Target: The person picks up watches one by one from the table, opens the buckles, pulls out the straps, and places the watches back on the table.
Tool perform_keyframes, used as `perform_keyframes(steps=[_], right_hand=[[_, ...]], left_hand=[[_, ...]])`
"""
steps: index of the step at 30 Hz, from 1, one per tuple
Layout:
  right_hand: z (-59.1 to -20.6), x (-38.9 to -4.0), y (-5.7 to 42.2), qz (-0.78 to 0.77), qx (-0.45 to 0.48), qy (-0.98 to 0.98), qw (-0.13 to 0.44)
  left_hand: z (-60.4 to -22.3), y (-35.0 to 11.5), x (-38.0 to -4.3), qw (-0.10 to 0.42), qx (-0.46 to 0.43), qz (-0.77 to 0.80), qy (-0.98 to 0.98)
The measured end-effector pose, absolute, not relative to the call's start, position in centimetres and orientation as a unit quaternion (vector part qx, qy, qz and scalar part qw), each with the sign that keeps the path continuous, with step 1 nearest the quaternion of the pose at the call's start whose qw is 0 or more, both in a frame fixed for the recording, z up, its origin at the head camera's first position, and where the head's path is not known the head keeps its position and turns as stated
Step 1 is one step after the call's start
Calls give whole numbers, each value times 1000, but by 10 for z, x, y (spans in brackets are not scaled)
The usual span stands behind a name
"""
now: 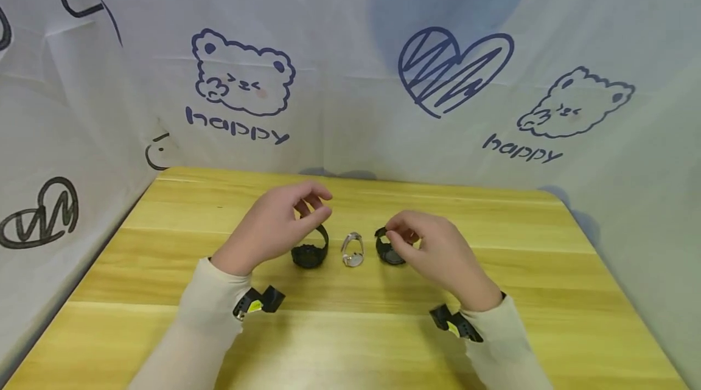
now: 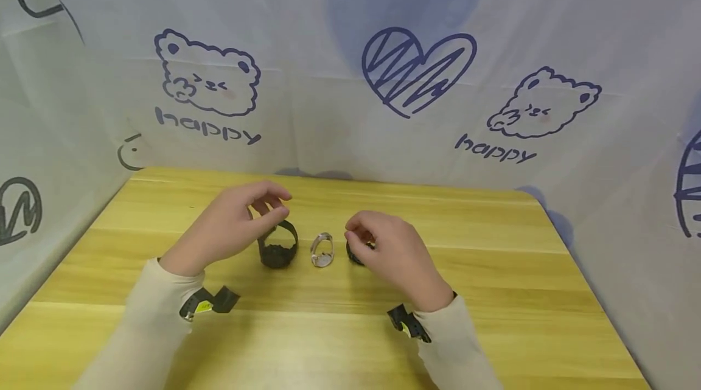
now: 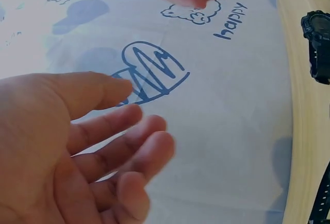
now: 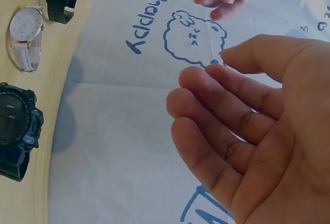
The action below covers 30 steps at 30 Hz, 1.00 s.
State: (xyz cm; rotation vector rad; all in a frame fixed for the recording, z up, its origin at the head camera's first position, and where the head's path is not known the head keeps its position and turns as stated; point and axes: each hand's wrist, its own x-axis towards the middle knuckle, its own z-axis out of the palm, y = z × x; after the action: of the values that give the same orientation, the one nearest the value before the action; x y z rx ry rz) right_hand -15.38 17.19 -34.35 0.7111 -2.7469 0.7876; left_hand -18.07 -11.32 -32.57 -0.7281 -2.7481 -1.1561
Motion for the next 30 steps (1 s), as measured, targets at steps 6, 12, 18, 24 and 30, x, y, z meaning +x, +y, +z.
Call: perform_keyframes(steps=[6, 12, 18, 24, 30], right_hand=[[-341, -151, 179, 259, 233, -934, 77], [-339, -153, 182, 254, 229, -937, 70], [-344, -158, 177, 260, 228, -938, 39], [-351, -161, 175, 245, 225, -943, 25], [-357, -164, 175, 236, 228, -944, 17]], left_hand=[[-325, -110, -181, 15, -252, -346, -904], [-327, -106, -180, 13, -254, -332, -908], [-330, -104, -180, 10, -239, -325, -915], [-338, -102, -183, -5, -228, -327, -917], [-342, -101, -185, -14, -221, -327, -919]])
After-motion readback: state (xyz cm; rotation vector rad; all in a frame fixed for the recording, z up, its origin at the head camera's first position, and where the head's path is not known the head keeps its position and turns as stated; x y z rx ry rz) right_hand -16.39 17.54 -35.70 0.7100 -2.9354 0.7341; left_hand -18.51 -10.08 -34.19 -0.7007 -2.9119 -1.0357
